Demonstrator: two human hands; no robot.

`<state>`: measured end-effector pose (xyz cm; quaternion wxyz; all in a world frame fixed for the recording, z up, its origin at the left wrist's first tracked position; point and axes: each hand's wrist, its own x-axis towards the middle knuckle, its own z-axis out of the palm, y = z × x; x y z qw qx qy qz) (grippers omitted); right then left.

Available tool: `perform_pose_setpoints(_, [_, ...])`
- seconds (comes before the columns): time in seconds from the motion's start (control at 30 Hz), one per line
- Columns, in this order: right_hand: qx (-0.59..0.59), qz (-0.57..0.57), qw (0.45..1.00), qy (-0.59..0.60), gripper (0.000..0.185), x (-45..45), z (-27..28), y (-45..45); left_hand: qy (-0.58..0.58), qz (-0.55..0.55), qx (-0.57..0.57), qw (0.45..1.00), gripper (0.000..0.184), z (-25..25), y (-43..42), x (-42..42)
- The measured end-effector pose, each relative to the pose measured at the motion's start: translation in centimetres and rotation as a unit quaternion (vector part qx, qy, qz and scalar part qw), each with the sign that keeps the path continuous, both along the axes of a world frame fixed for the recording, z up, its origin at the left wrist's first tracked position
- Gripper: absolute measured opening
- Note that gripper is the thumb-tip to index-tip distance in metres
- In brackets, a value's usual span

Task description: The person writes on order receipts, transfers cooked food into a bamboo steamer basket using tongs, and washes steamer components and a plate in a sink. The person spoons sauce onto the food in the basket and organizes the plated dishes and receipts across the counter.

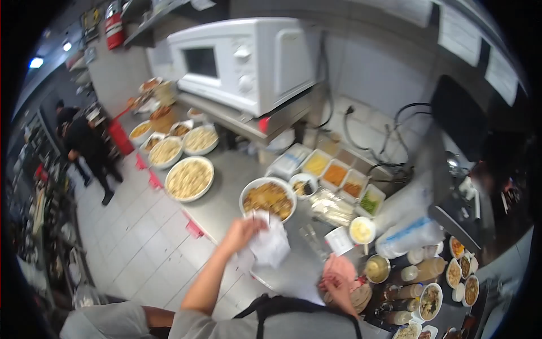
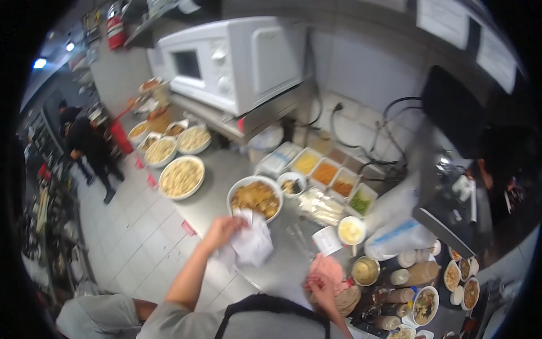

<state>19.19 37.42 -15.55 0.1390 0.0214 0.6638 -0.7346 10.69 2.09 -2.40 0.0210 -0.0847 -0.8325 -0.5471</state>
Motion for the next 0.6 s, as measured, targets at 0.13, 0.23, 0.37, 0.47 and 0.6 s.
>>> perform_pose_setpoints(0.13, [0.020,0.007,1.000,0.009,0.014,-0.1,-1.1,-0.4,0.074,0.109,-0.073,0.989,0.020,2.7,-7.6,-8.2])
perform_pose_setpoints(0.23, [0.047,-0.001,0.999,0.013,0.011,-0.1,0.4,-1.3,0.157,0.180,-0.178,0.955,0.021,-0.3,-13.0,-17.3])
perform_pose_setpoints(0.37, [0.135,-0.040,0.990,0.008,0.012,-0.3,1.9,-1.8,0.155,0.227,-0.179,0.945,0.026,-6.8,-18.7,-29.4])
perform_pose_setpoints(0.47, [0.210,-0.057,0.976,0.032,0.011,-1.3,3.9,-2.4,0.169,0.248,-0.240,0.923,0.032,-10.6,-21.5,-35.4])
perform_pose_setpoints(0.6, [0.387,-0.019,0.903,0.185,0.014,-5.1,5.4,-3.3,0.141,0.314,-0.242,0.907,0.038,-12.4,-21.8,-39.2])
